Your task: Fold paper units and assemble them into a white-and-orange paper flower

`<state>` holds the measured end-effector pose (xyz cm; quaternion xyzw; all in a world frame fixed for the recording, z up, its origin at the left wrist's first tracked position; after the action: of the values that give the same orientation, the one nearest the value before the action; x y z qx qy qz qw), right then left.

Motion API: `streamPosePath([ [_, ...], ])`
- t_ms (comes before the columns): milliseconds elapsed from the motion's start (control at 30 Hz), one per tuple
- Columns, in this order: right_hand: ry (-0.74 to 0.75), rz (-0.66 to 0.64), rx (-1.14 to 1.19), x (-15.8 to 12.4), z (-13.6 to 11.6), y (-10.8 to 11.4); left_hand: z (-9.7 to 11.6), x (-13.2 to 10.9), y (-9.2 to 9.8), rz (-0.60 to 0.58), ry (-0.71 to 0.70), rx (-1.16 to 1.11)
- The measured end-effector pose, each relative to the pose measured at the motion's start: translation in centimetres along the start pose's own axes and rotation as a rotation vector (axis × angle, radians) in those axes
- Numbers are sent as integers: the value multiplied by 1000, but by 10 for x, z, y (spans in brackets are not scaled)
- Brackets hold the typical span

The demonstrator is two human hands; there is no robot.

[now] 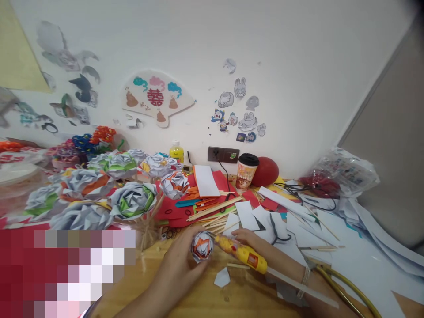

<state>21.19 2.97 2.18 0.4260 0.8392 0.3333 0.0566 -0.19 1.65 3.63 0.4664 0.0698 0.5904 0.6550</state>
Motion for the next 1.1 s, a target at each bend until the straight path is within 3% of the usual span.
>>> streamPosePath([
  [133,-135,-15,21,-5,-18,7,-3,3,1,-1,23,-7],
  [300,-125,1,-34,-6,-20,6,-7,6,1,-7,46,-6],
  [467,-101,124,81,-2,-21,3,-7,3,-1,-6,1,19],
  [633,-73,135,204,2,-29,-4,-5,0,-3,-1,-38,27],
  [867,-220,379,457,-5,-20,-11,0,-3,-5,-24,-116,56],
  [1000,-279,437,465,-6,-15,-13,-1,-3,-6,-32,-114,60],
  [1100,-286,410,494,-5,-15,-15,-2,-3,-6,-20,-120,68],
])
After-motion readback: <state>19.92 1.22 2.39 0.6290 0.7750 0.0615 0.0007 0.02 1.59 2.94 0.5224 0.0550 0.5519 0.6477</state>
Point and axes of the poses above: each hand's wrist, its own x-axis towards the middle knuckle, its own y-axis out of the back of the hand, z = x × y, the point moved 4 cm from there along x, towards the middle knuckle, and after that the axes turned 3 degrees about -z, right-handed, at the moved point
